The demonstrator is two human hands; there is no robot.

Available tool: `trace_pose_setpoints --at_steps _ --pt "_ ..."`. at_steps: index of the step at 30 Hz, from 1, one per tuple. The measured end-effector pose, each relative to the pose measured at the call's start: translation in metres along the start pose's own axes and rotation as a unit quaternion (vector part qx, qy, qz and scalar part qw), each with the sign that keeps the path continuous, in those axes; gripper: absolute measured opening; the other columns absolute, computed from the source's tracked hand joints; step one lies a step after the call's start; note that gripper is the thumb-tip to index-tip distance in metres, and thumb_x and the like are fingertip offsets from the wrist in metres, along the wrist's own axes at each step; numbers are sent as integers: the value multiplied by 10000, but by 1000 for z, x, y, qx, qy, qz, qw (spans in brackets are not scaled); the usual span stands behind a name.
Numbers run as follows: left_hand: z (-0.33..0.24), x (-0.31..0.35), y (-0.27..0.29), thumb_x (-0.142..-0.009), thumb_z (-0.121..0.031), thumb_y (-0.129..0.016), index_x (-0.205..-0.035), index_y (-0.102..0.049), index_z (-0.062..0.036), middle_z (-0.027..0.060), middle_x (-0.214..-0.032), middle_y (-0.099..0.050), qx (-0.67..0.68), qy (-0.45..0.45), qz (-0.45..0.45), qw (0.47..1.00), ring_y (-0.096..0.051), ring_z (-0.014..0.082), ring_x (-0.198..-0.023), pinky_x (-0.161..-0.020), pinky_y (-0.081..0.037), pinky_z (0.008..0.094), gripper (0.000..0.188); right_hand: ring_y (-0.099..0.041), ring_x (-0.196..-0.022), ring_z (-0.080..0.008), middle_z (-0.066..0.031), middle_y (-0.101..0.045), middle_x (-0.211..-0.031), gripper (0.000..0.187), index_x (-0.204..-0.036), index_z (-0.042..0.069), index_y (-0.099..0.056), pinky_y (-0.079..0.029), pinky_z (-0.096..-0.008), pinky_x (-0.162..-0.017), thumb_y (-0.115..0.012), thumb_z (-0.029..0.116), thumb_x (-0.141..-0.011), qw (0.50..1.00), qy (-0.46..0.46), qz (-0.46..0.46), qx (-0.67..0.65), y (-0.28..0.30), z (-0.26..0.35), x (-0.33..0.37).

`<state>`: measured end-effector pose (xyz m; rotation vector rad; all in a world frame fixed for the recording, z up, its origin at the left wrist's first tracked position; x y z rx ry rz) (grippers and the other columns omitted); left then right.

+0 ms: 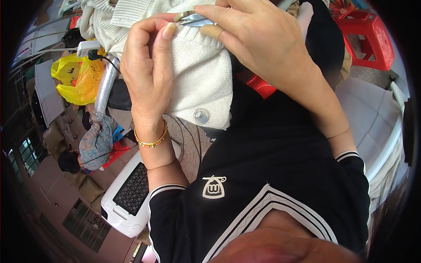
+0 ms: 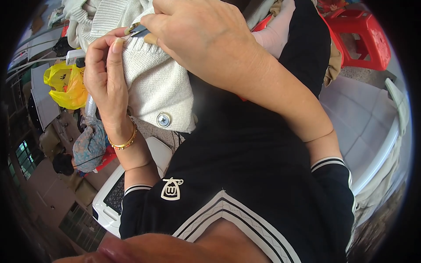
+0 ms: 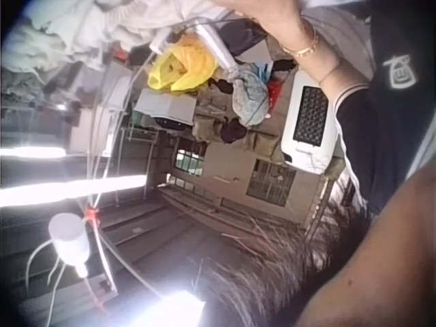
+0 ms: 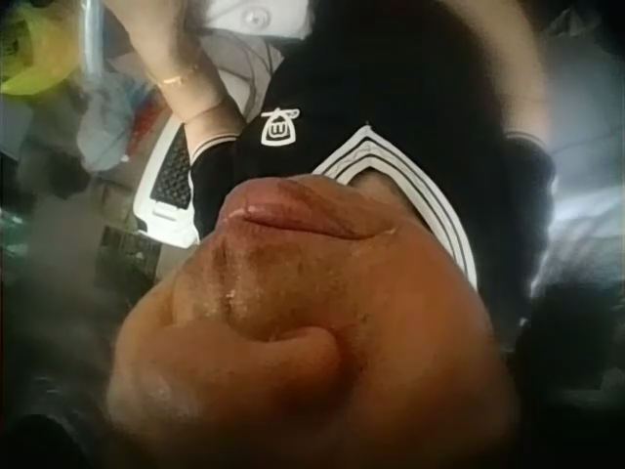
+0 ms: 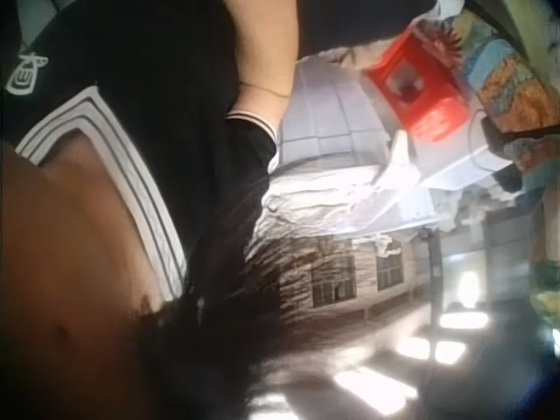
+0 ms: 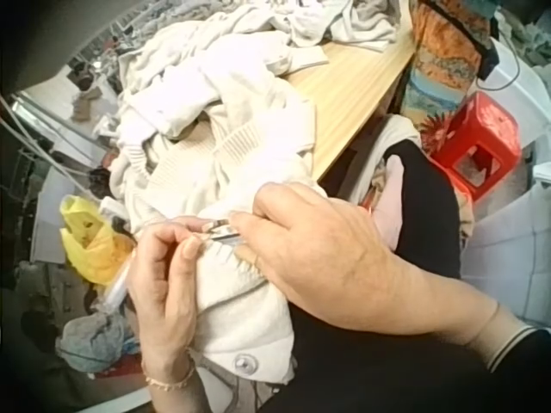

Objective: Trim loose threads from the buttonholes of a knitted sweater using a pair of snips.

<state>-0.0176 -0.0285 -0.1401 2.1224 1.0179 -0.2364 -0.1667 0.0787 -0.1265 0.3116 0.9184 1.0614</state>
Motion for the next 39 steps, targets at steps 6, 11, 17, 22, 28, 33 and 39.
trace_pose_setpoints --at_steps 6,11,17,22,28,33,39 --pt "0 1 0 -965 -11 -601 -984 -597 18 85 -974 -710 9 3 -6 1000 -596 108 -777 -708 -485 239 36 -589 -847 -244 -92 -532 -896 246 -1069 3 -663 -502 -331 -690 -679 129 -859 1000 -3 12 19 0 2 -1" --pt "-1 1 -1 -963 -11 -603 -982 -596 19 92 -985 -712 6 -10 -7 1000 -606 114 -784 -710 -492 245 36 -586 -824 -248 -97 -529 -879 230 -1062 -2 -664 -499 -328 -684 -662 122 -868 962 189 -163 108 -15 -12 4" --pt "2 3 0 -959 -32 -616 -983 -603 3 77 -989 -715 -22 -23 -9 999 -623 158 -797 -731 -496 273 45 -588 -822 -256 -101 -527 -869 226 -1052 -22 -654 -500 -325 -678 -624 82 -854 957 197 -162 136 -16 -8 6" --pt "2 5 0 -954 -61 -629 -977 -610 -15 56 -990 -714 -59 -29 -11 998 -617 190 -792 -739 -484 297 55 -583 -820 -261 -110 -522 -867 226 -1035 -28 -617 -498 -326 -669 -598 79 -836 984 122 -92 92 -4 10 0" --pt "-1 4 -1 -951 -54 -630 -974 -608 -15 64 -991 -715 -91 -52 -12 994 -626 192 -802 -741 -489 298 51 -580 -818 -260 -113 -518 -867 193 -996 -17 -598 -494 -323 -656 -584 82 -832 998 41 -16 46 -3 9 -1" --pt "0 6 0 -957 -43 -618 -980 -605 -5 77 -1013 -718 -44 -16 -14 999 -637 166 -843 -778 -497 283 47 -584 -820 -264 -114 -521 -864 186 -995 -18 -602 -495 -334 -656 -584 80 -838 998 38 -15 41 -6 6 1" --pt "5 7 2 -999 -45 -563 -1023 -594 16 95 -1056 -709 63 34 -35 997 -617 105 -903 -841 -489 254 73 -607 -811 -265 -123 -555 -863 175 -989 -20 -650 -500 -342 -669 -651 90 -853 961 188 -159 129 -19 -16 11"
Point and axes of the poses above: each hand's wrist, its own x-axis away from the middle knuckle, its own y-axis out of the back of the hand, z = x × y, the point moved 4 cm from there along -x, towards the middle knuckle
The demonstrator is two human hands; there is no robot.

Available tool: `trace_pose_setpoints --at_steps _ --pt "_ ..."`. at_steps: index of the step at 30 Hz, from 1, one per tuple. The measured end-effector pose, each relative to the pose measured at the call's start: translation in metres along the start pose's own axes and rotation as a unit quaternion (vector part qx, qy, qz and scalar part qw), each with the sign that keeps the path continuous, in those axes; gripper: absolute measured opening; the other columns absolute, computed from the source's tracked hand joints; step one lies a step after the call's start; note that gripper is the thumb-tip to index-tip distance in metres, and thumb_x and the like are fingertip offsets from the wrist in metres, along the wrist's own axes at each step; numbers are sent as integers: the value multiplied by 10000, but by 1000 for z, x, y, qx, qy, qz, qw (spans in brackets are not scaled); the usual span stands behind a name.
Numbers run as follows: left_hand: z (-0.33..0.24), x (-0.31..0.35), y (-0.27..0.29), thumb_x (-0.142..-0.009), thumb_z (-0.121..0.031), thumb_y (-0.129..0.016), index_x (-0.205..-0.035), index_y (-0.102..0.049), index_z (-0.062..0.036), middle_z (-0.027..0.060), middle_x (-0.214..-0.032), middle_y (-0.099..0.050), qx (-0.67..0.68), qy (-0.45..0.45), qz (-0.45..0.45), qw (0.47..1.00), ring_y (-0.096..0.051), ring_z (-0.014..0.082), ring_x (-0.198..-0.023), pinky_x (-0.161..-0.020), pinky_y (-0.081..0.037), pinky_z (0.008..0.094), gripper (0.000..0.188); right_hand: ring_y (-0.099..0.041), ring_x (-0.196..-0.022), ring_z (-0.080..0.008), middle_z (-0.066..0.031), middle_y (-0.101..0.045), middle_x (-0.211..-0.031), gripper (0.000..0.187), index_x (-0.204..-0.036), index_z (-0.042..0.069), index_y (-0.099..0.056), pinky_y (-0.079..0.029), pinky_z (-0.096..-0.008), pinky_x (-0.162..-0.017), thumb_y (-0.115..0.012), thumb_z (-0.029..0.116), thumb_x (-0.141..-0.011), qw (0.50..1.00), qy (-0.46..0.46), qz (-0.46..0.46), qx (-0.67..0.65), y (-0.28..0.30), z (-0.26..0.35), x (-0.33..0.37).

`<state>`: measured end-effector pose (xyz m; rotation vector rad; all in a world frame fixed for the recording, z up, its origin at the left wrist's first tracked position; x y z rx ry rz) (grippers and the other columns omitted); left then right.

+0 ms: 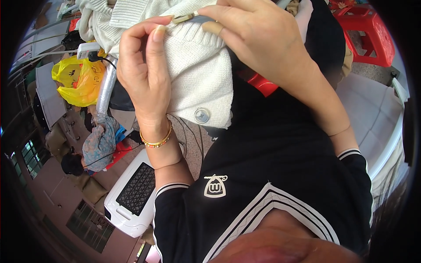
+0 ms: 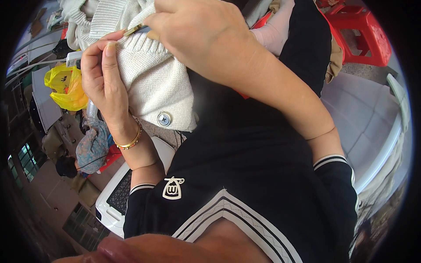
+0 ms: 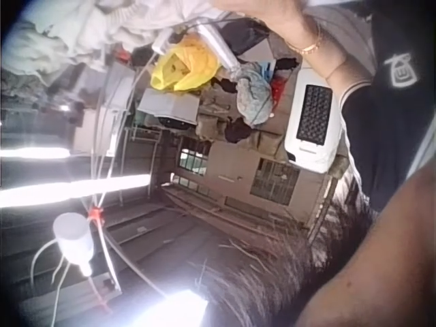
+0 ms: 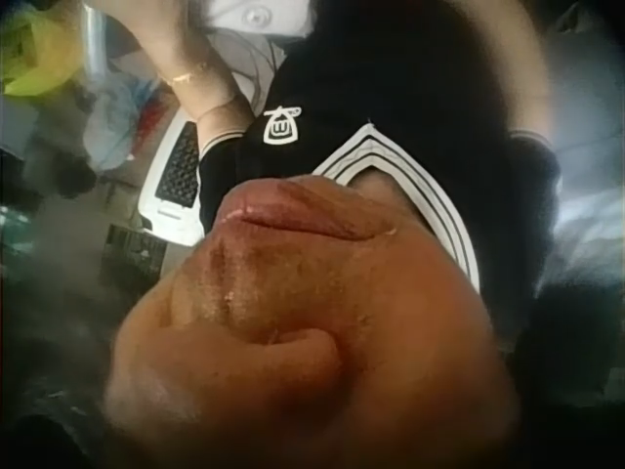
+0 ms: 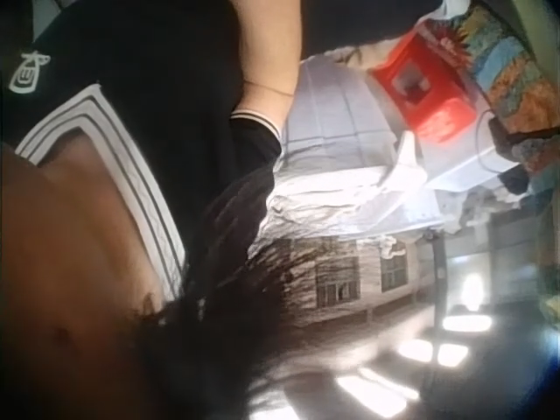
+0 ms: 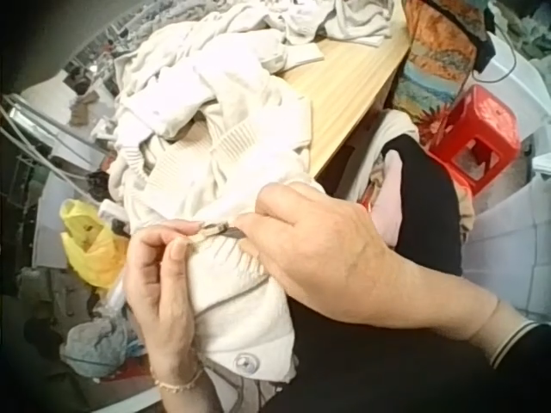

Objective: Trim loose threads from the buttonholes of a knitted sweater using a pair of snips.

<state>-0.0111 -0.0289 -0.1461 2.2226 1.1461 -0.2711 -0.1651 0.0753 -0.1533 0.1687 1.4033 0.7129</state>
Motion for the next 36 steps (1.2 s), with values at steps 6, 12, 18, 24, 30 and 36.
trace_pose_setpoints --at_steps 6,12,18,24,30,36 --pt "4 1 7 -1037 -103 -505 -1094 -559 18 173 -1127 -674 44 15 -53 997 -604 149 -1020 -939 -462 280 144 -616 -785 -283 -152 -596 -879 251 -1066 -41 -669 -492 -342 -675 -708 69 -844 980 -38 -65 -183 0 -15 11" --pt "-4 4 13 -1027 -96 -531 -1132 -554 16 94 -1099 -655 89 34 -91 991 -581 109 -943 -885 -448 233 155 -613 -752 -256 -139 -606 -874 258 -1074 -61 -672 -482 -316 -674 -708 63 -851 921 -282 91 -252 16 -15 -2" --pt "-7 21 45 -861 -167 -756 -1167 -651 7 56 -1090 -650 -47 187 23 981 -553 134 -970 -904 -435 285 368 -519 -732 -83 -51 -642 -826 321 -1030 -45 -701 -429 -258 -632 -812 165 -814 791 -411 202 -405 -9 -29 4" --pt "2 52 76 -803 -31 -786 -1065 -648 9 -11 -1015 -607 -59 265 35 962 -544 85 -896 -802 -441 216 298 -553 -774 -105 -52 -614 -843 211 -918 0 -695 -409 -237 -641 -817 19 -747 875 -243 115 -404 0 -24 -2" --pt "-43 42 81 -630 90 -648 -875 -592 -23 49 -878 -576 -245 -91 -132 956 -555 188 -800 -763 -453 266 276 -641 -764 -180 -71 -660 -883 260 -962 23 -706 -492 -255 -650 -762 -41 -716 974 -9 43 -222 50 -24 -5" --pt "-11 44 65 -640 -16 -765 -934 -641 -116 30 -798 -603 -412 -232 -87 877 -595 237 -734 -698 -451 359 335 -689 -784 -216 -92 -700 -926 230 -945 46 -695 -534 -282 -654 -733 -30 -732 994 46 67 -74 69 -30 18"
Point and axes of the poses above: each hand's wrist, its own x-axis away from the middle knuckle, its own y-axis out of the back of the hand, z = x × y, the point moved 4 cm from there along -x, towards the middle knuckle
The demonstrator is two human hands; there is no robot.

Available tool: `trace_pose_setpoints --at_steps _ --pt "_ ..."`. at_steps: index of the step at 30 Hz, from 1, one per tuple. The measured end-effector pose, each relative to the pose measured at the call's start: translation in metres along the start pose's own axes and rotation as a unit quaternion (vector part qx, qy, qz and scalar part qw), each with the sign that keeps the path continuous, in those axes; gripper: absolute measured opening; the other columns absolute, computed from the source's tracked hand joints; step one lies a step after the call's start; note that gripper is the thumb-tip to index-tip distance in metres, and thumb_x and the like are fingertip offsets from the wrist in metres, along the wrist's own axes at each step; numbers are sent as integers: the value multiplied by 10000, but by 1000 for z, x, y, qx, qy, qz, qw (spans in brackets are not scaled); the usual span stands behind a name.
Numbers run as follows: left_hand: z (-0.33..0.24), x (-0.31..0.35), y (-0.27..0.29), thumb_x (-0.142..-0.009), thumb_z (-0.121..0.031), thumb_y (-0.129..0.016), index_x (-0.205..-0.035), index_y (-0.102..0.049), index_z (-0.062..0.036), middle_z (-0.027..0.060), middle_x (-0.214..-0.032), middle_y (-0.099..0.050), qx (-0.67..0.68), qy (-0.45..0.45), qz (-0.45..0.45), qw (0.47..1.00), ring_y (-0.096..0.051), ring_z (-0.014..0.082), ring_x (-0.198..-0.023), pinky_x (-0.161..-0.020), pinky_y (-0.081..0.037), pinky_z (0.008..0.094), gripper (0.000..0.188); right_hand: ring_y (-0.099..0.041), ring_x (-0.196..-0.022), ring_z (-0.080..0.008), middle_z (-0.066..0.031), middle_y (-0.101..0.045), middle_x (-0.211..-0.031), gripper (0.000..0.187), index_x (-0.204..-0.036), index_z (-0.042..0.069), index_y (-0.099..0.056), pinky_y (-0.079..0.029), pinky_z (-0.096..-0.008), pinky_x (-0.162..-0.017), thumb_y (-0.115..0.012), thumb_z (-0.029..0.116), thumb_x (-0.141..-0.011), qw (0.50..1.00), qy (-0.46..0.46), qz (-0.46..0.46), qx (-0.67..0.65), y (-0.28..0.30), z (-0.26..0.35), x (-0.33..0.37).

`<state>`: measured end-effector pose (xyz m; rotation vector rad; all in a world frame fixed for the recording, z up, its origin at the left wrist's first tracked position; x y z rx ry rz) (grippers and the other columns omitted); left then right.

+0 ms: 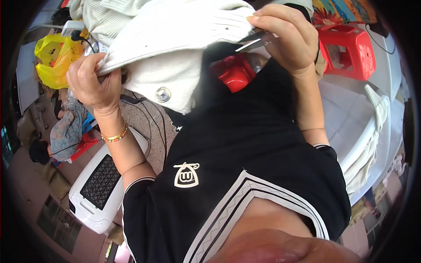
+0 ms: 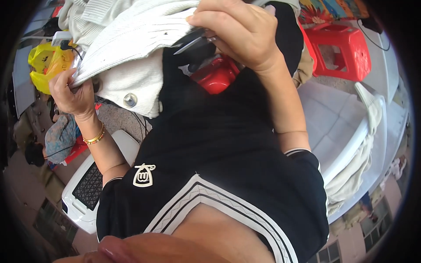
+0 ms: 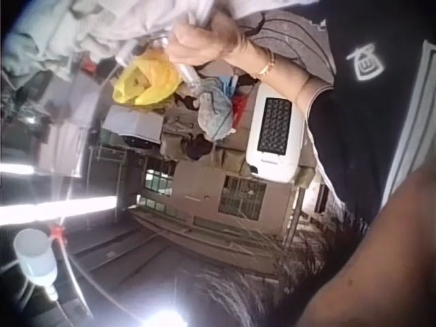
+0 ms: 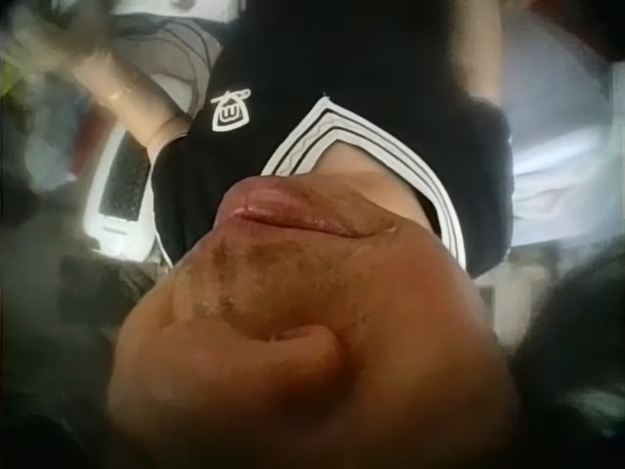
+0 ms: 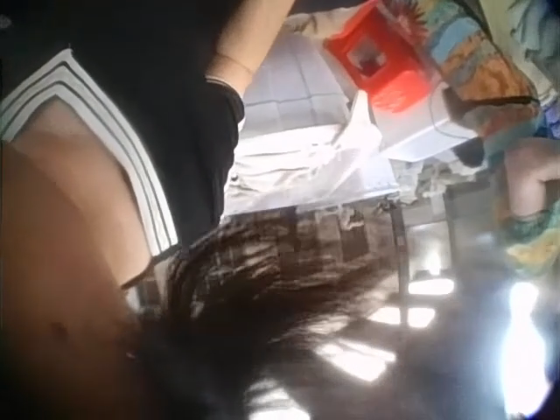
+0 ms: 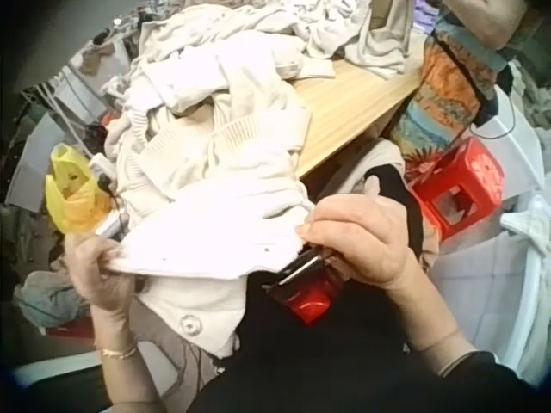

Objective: Trim loose threads from the buttonholes of a knitted sweater using a pair of snips.

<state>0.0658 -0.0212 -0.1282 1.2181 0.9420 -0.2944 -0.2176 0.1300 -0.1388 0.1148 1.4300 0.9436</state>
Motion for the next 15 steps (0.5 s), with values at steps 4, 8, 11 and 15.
trace_pose_setpoints --at_steps 4,8,11,15 --pt "-3 20 3 -637 -32 -780 -918 -658 -127 18 -828 -620 -34 -28 8 999 -605 231 -762 -713 -455 361 321 -687 -729 -199 -65 -698 -903 116 -899 73 -714 -523 -285 -598 -685 59 -788 999 -11 -30 -17 -5 3 10" --pt "-6 21 3 -634 -17 -787 -928 -666 -131 34 -829 -615 -23 -23 1 999 -599 236 -774 -715 -463 364 338 -692 -742 -199 -71 -702 -915 103 -908 68 -707 -527 -279 -599 -674 63 -810 1000 -7 -29 6 -1 1 9" --pt "-15 17 6 -657 2 -798 -938 -654 -110 48 -840 -604 -30 -39 -6 999 -590 225 -764 -679 -479 339 335 -693 -722 -206 -98 -711 -943 83 -917 69 -685 -531 -279 -589 -691 79 -835 1000 -17 -21 14 2 2 8" --pt "-15 17 15 -693 -5 -810 -968 -635 -97 51 -868 -609 -59 -72 -4 996 -592 207 -776 -686 -493 321 339 -703 -716 -217 -115 -725 -924 105 -955 76 -627 -525 -277 -576 -674 71 -861 978 70 -178 -79 -27 -9 2"
Point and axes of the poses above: each hand's wrist, its own x-axis away from the middle knuckle, its own y-axis out of the back of the hand, z = x × y, the point moved 4 cm from there along -x, towards the middle knuckle
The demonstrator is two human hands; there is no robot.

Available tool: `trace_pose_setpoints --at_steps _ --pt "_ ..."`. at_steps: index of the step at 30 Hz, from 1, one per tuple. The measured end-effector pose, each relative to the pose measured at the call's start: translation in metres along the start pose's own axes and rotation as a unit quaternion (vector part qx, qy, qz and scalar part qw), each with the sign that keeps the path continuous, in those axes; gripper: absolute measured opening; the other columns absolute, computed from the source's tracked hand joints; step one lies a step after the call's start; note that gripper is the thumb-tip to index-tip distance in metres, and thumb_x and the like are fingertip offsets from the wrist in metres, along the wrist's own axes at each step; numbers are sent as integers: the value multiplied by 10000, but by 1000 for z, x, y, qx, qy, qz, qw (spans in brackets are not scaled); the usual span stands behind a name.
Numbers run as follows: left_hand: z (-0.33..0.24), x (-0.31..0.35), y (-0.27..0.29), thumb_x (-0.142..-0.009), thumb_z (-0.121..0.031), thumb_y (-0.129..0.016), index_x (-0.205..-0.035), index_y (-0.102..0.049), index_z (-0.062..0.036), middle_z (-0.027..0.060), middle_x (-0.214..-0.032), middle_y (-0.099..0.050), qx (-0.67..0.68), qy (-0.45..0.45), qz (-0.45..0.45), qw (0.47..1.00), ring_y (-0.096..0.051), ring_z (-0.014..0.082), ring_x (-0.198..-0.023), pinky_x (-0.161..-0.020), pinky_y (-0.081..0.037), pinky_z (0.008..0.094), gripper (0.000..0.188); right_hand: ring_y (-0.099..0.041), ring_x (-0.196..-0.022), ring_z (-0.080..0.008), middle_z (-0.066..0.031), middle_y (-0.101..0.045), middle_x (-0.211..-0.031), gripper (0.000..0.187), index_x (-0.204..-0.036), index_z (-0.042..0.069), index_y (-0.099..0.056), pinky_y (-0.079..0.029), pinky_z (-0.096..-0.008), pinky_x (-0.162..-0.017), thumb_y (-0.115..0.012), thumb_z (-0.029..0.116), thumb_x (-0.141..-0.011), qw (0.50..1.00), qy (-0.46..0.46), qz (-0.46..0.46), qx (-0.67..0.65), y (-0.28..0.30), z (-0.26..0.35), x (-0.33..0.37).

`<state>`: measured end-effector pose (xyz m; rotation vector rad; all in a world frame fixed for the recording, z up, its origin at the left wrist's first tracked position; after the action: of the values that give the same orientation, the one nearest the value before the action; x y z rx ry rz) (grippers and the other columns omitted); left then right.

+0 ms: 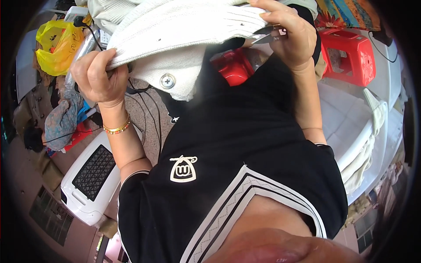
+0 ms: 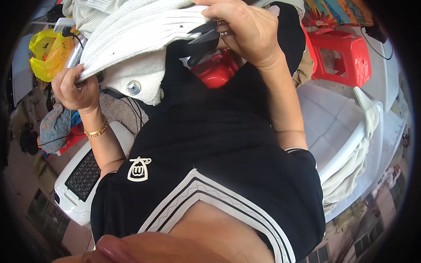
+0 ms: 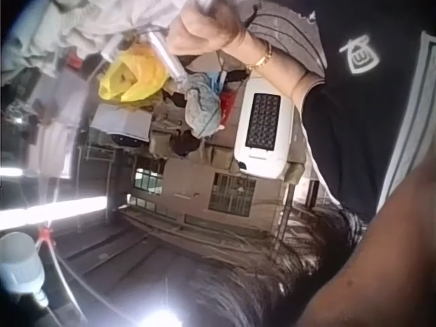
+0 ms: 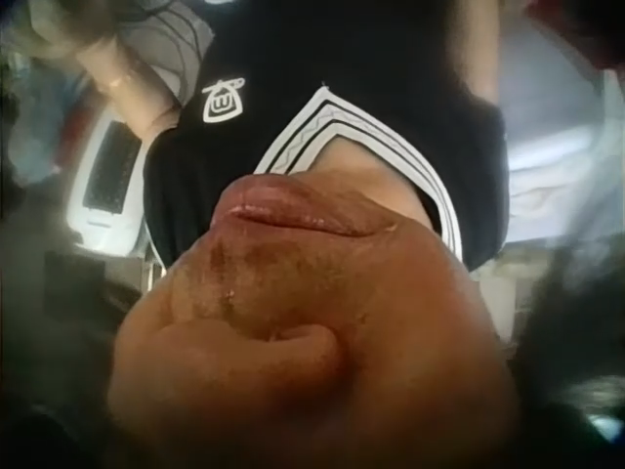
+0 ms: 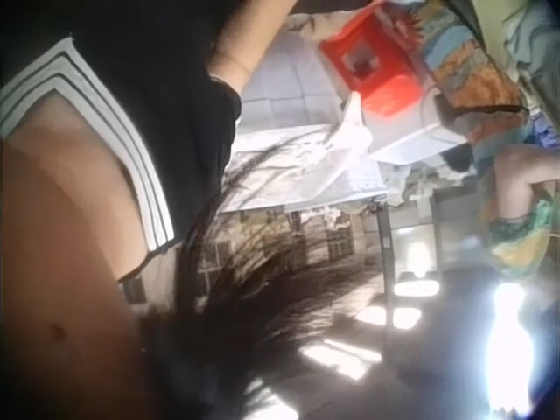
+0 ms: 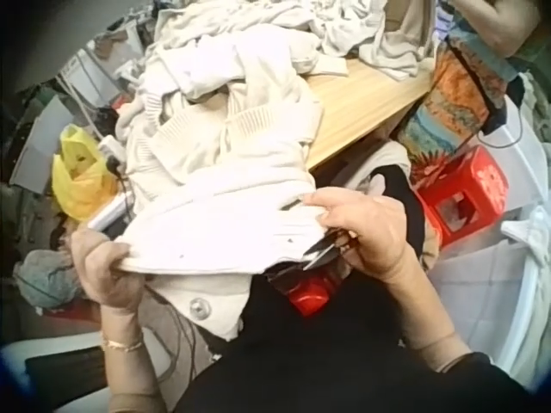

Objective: Trim loose threads from the buttonholes of a knitted sweater using a pair of snips.

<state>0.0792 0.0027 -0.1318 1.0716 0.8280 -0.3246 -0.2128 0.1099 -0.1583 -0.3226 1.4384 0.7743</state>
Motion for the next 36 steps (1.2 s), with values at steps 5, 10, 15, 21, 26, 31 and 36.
trace_pose_setpoints --at_steps 5,10,15,21,26,31,36 --pt "-5 -6 2 -651 -14 -757 -968 -648 -140 24 -844 -603 23 65 -85 994 -577 229 -794 -735 -469 351 358 -687 -657 -200 -98 -727 -854 71 -948 88 -595 -490 -261 -528 -651 93 -906 921 143 -315 -176 -7 -14 24" --pt "15 19 -15 -661 -110 -782 -1000 -629 -115 28 -867 -614 69 83 -27 994 -580 232 -822 -774 -448 379 372 -685 -675 -184 -35 -729 -1077 344 -1004 113 -688 -508 -267 -548 -689 -2 -679 981 4 190 50 4 0 30" --pt "1 43 -15 -650 -100 -822 -1163 -579 -51 96 -1084 -610 180 177 4 968 -572 257 -1005 -883 -448 372 571 -723 -813 -231 -111 -729 -1010 343 -971 46 -711 -577 -285 -689 -662 -127 -679 955 -93 282 32 2 21 44" --pt "-18 54 4 -703 -112 -865 -1272 -549 -26 115 -1185 -576 194 241 28 950 -534 264 -1152 -1012 -424 355 656 -629 -701 -167 -85 -669 -919 558 -1052 31 -726 -480 -247 -558 -640 -193 -549 965 -108 241 -1 8 26 33" --pt "-45 57 18 -821 46 -723 -1084 -578 1 101 -1093 -557 371 385 -82 841 -543 148 -915 -769 -439 245 304 -618 -699 -153 -86 -642 -915 643 -1083 22 -721 -474 -242 -551 -600 -193 -489 960 -114 254 -24 6 32 39" --pt "-64 49 9 -920 0 -637 -911 -663 20 62 -915 -624 449 424 31 786 -551 112 -792 -701 -443 222 34 -625 -676 -151 -85 -642 -921 573 -1075 23 -715 -477 -241 -553 -620 -159 -540 947 -178 264 -45 13 41 26" --pt "-64 58 3 -967 -73 -612 -896 -679 29 57 -846 -644 493 488 83 716 -550 91 -694 -638 -434 225 141 -632 -621 -155 -79 -646 -776 363 -997 15 -717 -499 -260 -531 -806 -84 -660 960 -183 206 -54 6 51 24"
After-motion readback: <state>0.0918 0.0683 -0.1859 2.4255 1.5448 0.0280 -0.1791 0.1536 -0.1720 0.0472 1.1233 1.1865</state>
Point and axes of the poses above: each hand's wrist, its own x-axis away from the middle knuckle, its own y-axis out of the back of the hand, z = x × y, the point moved 4 cm from there along -x, towards the middle knuckle
